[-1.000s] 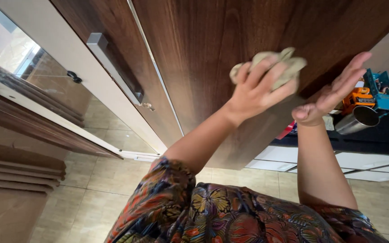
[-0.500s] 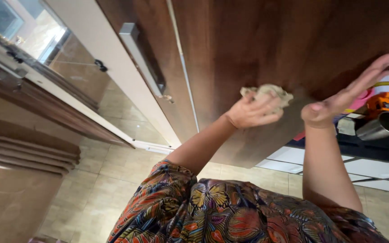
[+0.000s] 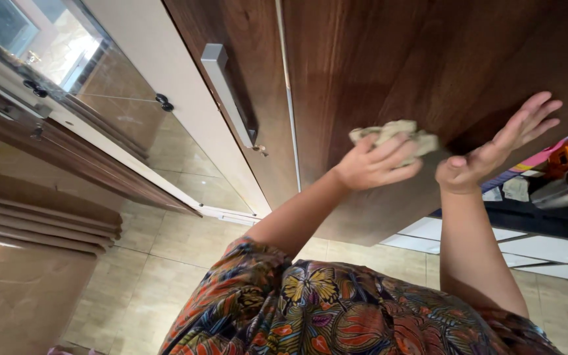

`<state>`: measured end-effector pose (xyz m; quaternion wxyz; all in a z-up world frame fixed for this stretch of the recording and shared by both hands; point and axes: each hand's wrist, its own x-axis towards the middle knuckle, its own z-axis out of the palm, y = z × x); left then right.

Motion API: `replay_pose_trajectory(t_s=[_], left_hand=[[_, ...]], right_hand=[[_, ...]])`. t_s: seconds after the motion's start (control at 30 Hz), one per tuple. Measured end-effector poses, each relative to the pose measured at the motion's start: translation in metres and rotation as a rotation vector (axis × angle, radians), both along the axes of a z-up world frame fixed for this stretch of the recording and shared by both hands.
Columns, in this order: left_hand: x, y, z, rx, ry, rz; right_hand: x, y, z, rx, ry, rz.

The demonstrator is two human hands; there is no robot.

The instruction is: Wiping the surface and handles of a wooden wardrobe with a cloth.

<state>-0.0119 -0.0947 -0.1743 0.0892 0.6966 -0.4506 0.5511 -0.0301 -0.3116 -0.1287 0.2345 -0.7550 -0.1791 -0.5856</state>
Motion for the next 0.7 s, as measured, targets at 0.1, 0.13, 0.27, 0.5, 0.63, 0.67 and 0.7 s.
replay_pose_trajectory(t_s=[0.1, 0.13, 0.27, 0.5, 0.63, 0.67, 0.7], left_hand=[[0.002, 0.031, -0.012, 0.054, -0.012, 0.041], [0.003, 0.043, -0.011, 0.057, -0.023, 0.07], [0.005, 0.053, 0.049, -0.014, -0.074, 0.119], [0.001, 0.033, 0.07, -0.132, -0.082, 0.052], [0.003, 0.06, 0.019, -0.05, -0.063, 0.107], [0.002, 0.072, 0.016, -0.051, -0.059, 0.109], [0.001, 0.084, 0.014, -0.073, -0.046, 0.127]], right_hand=[[-0.003, 0.005, 0.004, -0.032, -0.025, -0.015], [-0.003, 0.009, 0.007, -0.047, -0.038, -0.023], [-0.005, 0.024, 0.009, -0.016, 0.014, -0.072], [0.004, 0.027, -0.001, -0.086, 0.054, -0.165], [0.007, 0.024, 0.001, -0.132, 0.033, -0.175], [0.007, 0.024, 0.0, -0.134, 0.036, -0.172], [0.008, 0.024, 0.0, -0.153, -0.001, -0.172]])
